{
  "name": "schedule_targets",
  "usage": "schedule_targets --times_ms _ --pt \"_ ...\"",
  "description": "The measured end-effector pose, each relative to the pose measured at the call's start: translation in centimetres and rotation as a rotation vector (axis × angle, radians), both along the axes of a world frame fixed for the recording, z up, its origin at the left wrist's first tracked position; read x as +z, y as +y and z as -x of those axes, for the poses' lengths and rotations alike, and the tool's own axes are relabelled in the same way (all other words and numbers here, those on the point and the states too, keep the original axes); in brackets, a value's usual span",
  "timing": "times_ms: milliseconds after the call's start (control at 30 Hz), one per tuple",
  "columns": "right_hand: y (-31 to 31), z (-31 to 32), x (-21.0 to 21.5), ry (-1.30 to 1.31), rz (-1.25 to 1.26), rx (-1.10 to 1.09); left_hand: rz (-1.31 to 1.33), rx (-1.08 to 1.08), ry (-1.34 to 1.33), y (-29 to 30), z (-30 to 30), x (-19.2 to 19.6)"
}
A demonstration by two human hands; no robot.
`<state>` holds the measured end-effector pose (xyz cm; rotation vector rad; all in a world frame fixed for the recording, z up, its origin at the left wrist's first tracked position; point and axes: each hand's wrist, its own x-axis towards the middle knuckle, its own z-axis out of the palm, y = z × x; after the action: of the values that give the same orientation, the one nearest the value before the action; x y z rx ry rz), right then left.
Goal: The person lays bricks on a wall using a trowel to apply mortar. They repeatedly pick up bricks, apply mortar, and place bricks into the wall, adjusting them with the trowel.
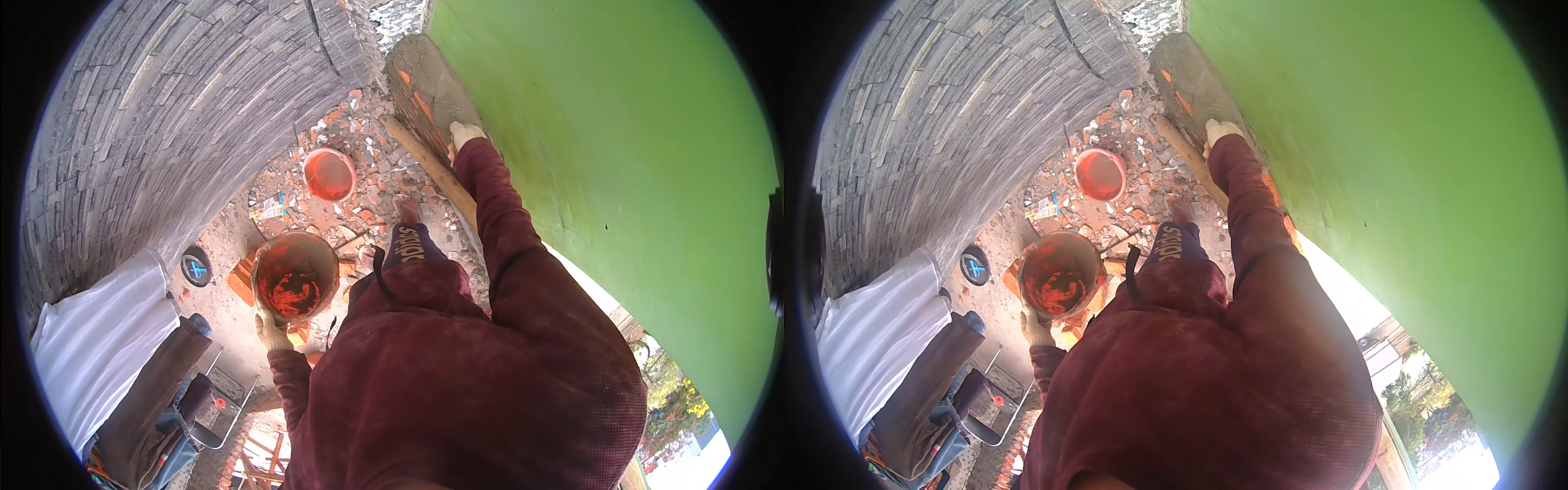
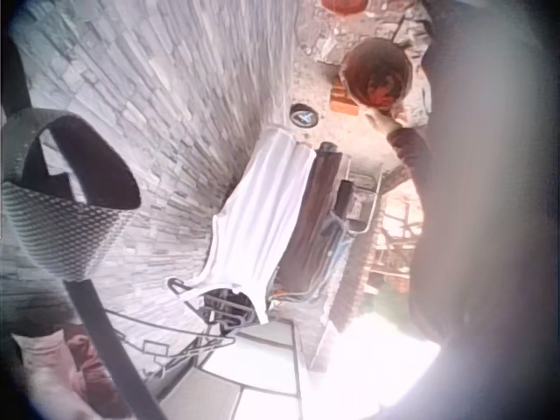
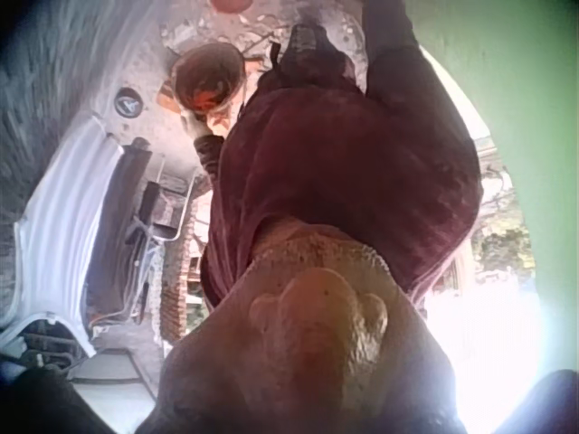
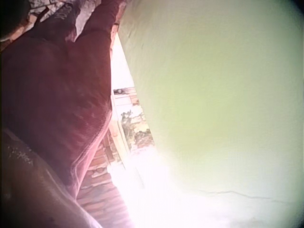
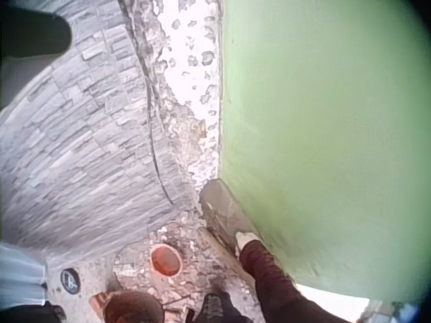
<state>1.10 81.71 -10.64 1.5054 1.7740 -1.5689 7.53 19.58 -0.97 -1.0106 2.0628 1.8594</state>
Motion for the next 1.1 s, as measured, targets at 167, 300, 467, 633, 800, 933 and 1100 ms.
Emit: schedule_targets --times_ms 167,300,467,633,800,933,1100 --pt "-0.8 -6.0 -1.3 0.019 -0.106 0.001 0.007 -0.206 0.026 -2.0 2.5 -2.1" --pt "-2.3 -9.6 -3.0 -0.055 -0.24 0.195 -0.033 -0.201 0.038 -1.9 2.9 -1.9" --pt "-3.2 -8.5 -3.4 0.099 -0.29 0.228 -0.041 -0.14 0.033 -1.9 2.6 -0.9" --pt "-3.9 -0.5 -3.6 -0.071 -0.401 0.237 0.033 -0.112 -0.09 0.0 3.8 -0.8" --pt "-5.9 -9.0 -7.6 -0.121 -0.519 0.494 0.068 -0.195 -0.086 -2.1 5.7 -2.2" --pt "-7.9 -13.7 -5.7 -0.172 -0.432 0.059 0.0 -0.262 -0.11 -3.1 7.2 -3.7" --pt "-9.2 -17.5 -2.4 -0.161 -0.392 -0.097 -0.078 -0.356 -0.04 -1.2 7.9 -3.5"
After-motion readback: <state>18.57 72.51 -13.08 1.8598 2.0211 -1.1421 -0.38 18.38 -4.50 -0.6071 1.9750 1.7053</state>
